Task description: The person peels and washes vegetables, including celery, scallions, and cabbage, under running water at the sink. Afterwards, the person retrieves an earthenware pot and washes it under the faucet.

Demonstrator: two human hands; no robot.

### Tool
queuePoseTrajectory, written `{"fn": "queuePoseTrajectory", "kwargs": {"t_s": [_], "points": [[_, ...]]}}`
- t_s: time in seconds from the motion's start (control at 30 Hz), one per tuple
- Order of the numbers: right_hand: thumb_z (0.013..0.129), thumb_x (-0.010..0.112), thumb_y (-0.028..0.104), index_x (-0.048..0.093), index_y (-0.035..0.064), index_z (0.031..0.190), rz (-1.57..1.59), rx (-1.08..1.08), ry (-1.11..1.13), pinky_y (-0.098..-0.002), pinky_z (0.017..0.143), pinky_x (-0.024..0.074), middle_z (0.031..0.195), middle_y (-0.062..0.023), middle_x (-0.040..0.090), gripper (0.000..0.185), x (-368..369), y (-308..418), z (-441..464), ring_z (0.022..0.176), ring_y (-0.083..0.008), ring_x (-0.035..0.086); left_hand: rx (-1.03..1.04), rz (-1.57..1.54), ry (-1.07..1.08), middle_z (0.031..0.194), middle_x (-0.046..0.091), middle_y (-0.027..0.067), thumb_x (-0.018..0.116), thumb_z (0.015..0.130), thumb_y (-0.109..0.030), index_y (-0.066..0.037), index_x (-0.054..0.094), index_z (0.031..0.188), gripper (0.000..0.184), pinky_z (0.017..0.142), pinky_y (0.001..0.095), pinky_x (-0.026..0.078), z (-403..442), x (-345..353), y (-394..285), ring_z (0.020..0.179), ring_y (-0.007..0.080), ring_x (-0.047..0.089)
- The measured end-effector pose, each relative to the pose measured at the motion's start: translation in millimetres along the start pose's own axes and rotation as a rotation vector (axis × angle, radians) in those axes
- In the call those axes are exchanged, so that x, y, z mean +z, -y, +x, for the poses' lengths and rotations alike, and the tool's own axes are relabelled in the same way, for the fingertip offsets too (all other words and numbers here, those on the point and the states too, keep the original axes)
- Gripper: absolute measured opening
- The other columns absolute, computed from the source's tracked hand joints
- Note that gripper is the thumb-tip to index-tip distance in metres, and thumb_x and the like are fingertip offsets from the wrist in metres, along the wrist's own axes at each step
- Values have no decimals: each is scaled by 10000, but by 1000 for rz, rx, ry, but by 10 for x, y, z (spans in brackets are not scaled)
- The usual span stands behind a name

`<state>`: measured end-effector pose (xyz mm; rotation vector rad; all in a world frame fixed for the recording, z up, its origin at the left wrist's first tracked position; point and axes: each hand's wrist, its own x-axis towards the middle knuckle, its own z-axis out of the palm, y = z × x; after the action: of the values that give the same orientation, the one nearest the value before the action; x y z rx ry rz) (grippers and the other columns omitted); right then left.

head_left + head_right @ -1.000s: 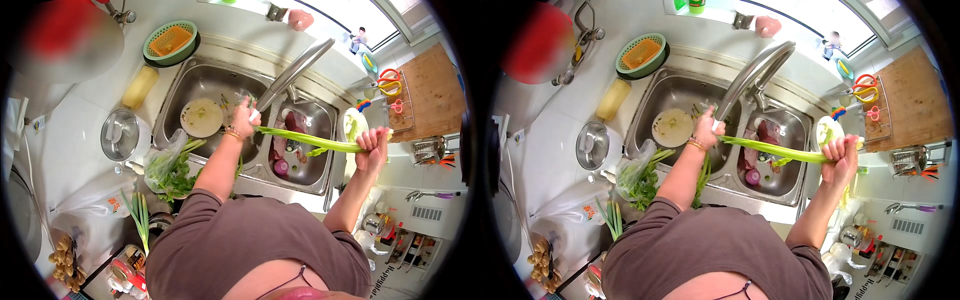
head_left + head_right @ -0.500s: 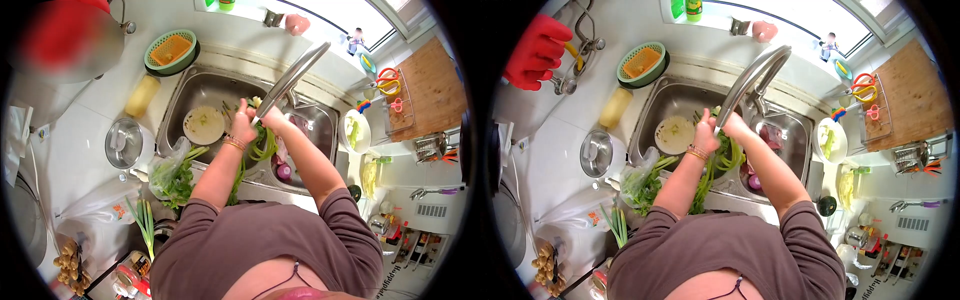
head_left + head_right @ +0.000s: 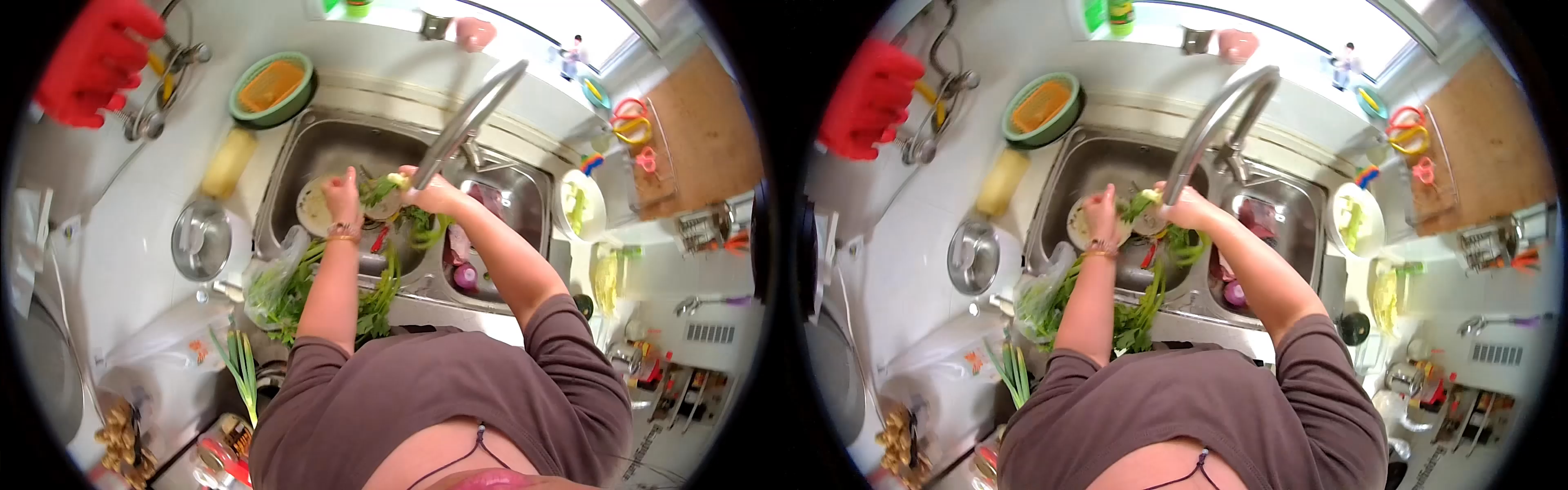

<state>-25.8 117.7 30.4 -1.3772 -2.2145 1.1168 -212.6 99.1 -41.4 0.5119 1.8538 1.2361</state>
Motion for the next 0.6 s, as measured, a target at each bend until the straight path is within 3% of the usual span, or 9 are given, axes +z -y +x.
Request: {"fn": "queuePoseTrajectory", "kwargs": {"t_s": [0.07,0.1,0.17,0.2,0.23,0.3,0.37,0.43,0.6], "points": [[765,652,314,500,2,1220,-52,86,135,-317,845,470,1061,-147,628,572,-158,264,-64,973,-210,598,602,-165,142,1054,566,111,668,831,-306,9,429,1220,554,853,323,436,-116,47,-3,973,200,540],[758,667,339,502,11,1214,17,44,145,-324,857,471,1057,-145,627,586,-175,283,-70,982,-208,593,463,-466,564,1132,541,62,692,813,-282,6,408,1267,608,868,311,419,-227,80,-61,1020,173,508],[715,702,281,560,29,1123,193,-100,-82,-321,821,478,979,-120,642,500,-38,132,-23,921,-195,605,323,22,850,1141,540,41,714,795,-232,-12,448,1242,564,887,312,415,-466,-29,-257,1024,170,510],[718,685,216,583,33,997,403,-175,-55,-340,766,481,903,-87,640,349,119,-66,152,864,-193,604,324,-87,894,1113,554,42,723,785,-216,-24,469,1230,547,867,304,428,-517,38,-140,1008,170,522],[737,647,189,562,25,901,197,-101,-179,-353,722,473,810,-87,611,247,91,59,145,793,-209,595,320,-191,932,1085,568,44,732,775,-200,-36,490,1217,530,847,296,441,-521,120,-9,992,169,533],[738,625,187,552,26,874,44,-162,-372,-354,710,465,749,-114,572,223,131,23,212,739,-226,574,246,-85,985,957,588,35,736,758,-173,-47,540,1112,424,738,302,475,-525,216,127,851,164,564],[735,659,103,570,46,825,528,-38,-423,-285,617,452,699,-7,573,139,214,49,185,647,-115,521,144,10,1007,833,586,25,733,747,-152,-57,562,1002,322,621,302,482,-541,274,104,708,153,564],[753,648,70,561,58,915,705,61,-313,-251,624,439,766,17,565,185,107,152,104,702,-76,491,24,87,1007,713,562,14,722,741,-137,-65,556,888,233,498,298,461,-559,330,8,562,137,533],[772,620,70,568,62,1017,1198,32,-354,-262,715,450,849,-19,577,251,146,-32,150,780,-99,524,49,204,962,636,533,16,677,767,-121,-54,544,863,177,470,302,439,-494,378,-69,502,135,501]]}}
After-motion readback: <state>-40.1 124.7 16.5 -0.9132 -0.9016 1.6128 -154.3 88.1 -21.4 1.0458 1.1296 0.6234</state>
